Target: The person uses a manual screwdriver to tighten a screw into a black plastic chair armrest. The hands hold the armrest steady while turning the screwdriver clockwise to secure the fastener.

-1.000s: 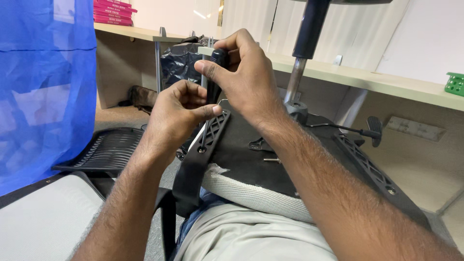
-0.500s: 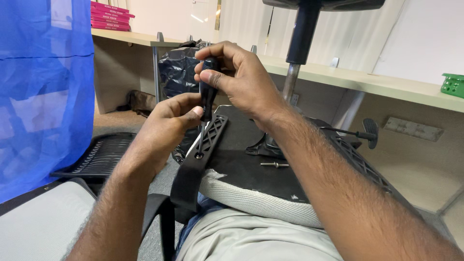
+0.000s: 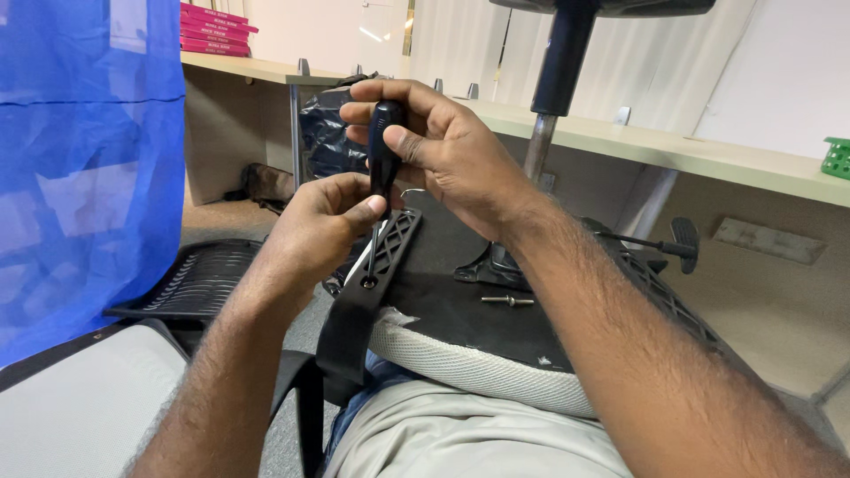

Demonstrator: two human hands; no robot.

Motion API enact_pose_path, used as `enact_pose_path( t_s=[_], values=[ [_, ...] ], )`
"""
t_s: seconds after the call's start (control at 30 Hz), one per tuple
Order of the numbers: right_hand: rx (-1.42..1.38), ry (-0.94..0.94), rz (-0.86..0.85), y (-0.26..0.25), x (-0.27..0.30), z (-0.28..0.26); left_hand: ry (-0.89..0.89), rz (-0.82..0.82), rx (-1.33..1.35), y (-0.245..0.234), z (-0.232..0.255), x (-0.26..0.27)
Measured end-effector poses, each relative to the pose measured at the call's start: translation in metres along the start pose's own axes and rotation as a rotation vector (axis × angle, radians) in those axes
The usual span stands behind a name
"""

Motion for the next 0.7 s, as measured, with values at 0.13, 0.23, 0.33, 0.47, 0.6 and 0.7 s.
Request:
enact_pose_path(
  t_s=[0.13,0.23,0.33,0.47,0.6,0.7],
  values=[
    [0.042,0.002,0.058,0.003,0.0,0.006,-0.023,0.06,-0.003,-0.006,0.001,0.003],
    [0.258,-0.056,0.113,0.002,-0.001,0.005,-0.032,0.095,-0.049,-0.008,0.005,0.008],
    [0.523,-0.188,0.152,0.005,-0.002,-0.004,-0.041,0.121,-0.074,-0.01,0.006,0.012],
    [0.738,-0.298,0.283,0.003,-0.001,-0.015,-0.01,0.155,-0.057,-0.01,0.009,0.016],
    [0.873,-0.347,0.36,0.002,-0.003,-0.019,-0.03,0.192,-0.034,-0.014,0.005,0.02],
    [0.83,-0.334,0.355,0.003,-0.007,-0.017,-0.011,0.211,-0.044,-0.015,0.007,0.021]
  ],
)
Point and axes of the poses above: each hand's wrist, its own x-axis away from the middle knuckle, its own y-axis out of the palm, z = x × y, the point moved 8 cm from there along -x, towards the middle knuckle, and after that the axes turned 9 degrees about -y, right-handed, at the moved point
